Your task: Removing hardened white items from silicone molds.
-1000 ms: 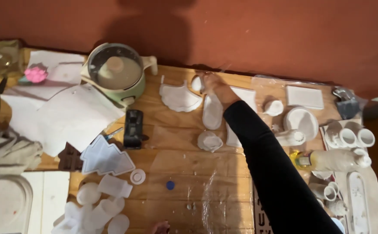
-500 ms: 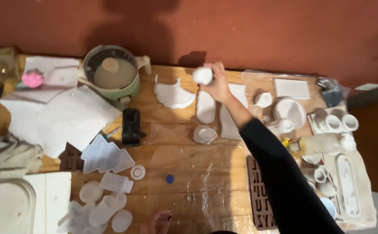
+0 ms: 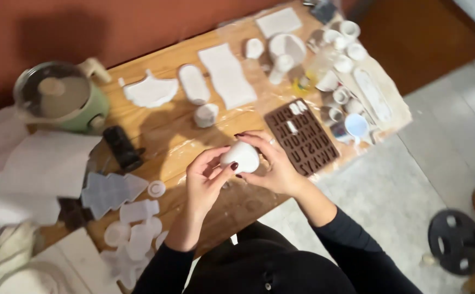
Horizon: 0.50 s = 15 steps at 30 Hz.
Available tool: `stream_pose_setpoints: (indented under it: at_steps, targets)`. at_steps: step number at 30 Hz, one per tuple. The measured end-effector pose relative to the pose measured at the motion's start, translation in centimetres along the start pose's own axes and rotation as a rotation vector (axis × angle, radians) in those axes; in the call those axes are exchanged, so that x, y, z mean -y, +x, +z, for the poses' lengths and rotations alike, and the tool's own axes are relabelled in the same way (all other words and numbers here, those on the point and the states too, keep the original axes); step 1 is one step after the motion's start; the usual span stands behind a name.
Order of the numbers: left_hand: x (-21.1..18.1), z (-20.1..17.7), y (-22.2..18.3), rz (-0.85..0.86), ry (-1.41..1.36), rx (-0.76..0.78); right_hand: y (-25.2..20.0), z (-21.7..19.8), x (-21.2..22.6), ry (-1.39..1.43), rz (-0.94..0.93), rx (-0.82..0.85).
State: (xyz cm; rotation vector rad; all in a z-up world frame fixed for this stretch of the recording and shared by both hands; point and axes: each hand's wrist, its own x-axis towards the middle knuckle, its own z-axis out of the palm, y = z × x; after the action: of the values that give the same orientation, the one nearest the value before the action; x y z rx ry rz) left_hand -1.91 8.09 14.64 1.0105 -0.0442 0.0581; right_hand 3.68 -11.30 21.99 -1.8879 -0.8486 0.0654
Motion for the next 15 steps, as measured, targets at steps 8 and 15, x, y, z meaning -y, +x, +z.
stream_pose_setpoints:
  at_steps: [8, 15]
  targets:
    - [2.3, 1.9, -0.8, 0.012, -0.089, -0.070, -7.8, 2.4, -4.5, 0.834, 0.268, -0.339]
    - [3.8, 3.2, -1.9, 0.080, -0.056, -0.205, -8.8, 1.3, -5.9, 1.120, 0.437, -0.419]
